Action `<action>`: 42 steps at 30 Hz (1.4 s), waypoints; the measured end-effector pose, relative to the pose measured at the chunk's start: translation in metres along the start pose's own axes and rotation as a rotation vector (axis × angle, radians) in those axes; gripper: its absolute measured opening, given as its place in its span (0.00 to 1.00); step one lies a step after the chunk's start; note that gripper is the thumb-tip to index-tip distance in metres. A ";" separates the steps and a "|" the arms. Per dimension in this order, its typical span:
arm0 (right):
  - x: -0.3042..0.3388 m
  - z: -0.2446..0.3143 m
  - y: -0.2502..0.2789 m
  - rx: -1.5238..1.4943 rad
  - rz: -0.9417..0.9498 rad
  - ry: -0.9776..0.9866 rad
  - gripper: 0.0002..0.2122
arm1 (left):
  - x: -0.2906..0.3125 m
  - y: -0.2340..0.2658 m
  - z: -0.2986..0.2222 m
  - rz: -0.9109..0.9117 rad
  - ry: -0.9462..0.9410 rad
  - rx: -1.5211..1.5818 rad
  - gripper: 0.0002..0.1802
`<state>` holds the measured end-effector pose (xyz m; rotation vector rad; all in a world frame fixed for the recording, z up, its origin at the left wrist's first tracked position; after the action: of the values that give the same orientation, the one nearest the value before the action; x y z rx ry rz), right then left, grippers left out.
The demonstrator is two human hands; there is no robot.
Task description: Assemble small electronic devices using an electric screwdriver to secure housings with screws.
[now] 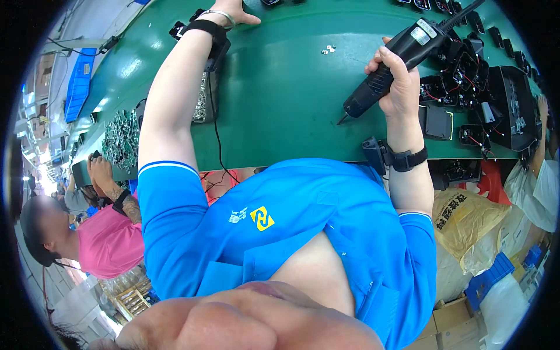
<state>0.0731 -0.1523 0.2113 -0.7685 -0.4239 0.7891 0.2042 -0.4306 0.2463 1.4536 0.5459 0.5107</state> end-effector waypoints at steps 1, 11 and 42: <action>0.001 -0.001 0.000 -0.003 0.003 0.001 0.17 | -0.002 -0.004 0.001 0.057 0.066 -0.059 0.54; -0.003 -0.002 0.008 -0.051 -0.038 -0.006 0.17 | -0.026 -0.010 0.005 0.098 0.105 -0.164 0.49; 0.000 -0.002 0.008 -0.101 0.010 -0.011 0.17 | -0.066 -0.048 0.004 0.007 0.440 -0.006 0.43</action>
<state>0.0704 -0.1491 0.2043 -0.8616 -0.4728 0.7859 0.1550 -0.4780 0.2012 1.3401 0.8848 0.8459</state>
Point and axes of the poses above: each hand's wrist, its own x-axis away from the middle knuckle, its own y-axis out of the back of the hand, z = x × y, the point moved 8 cm from there along -x, towards the middle knuckle, and after that the axes turned 8 degrees about -x, right-handed, at the moved point
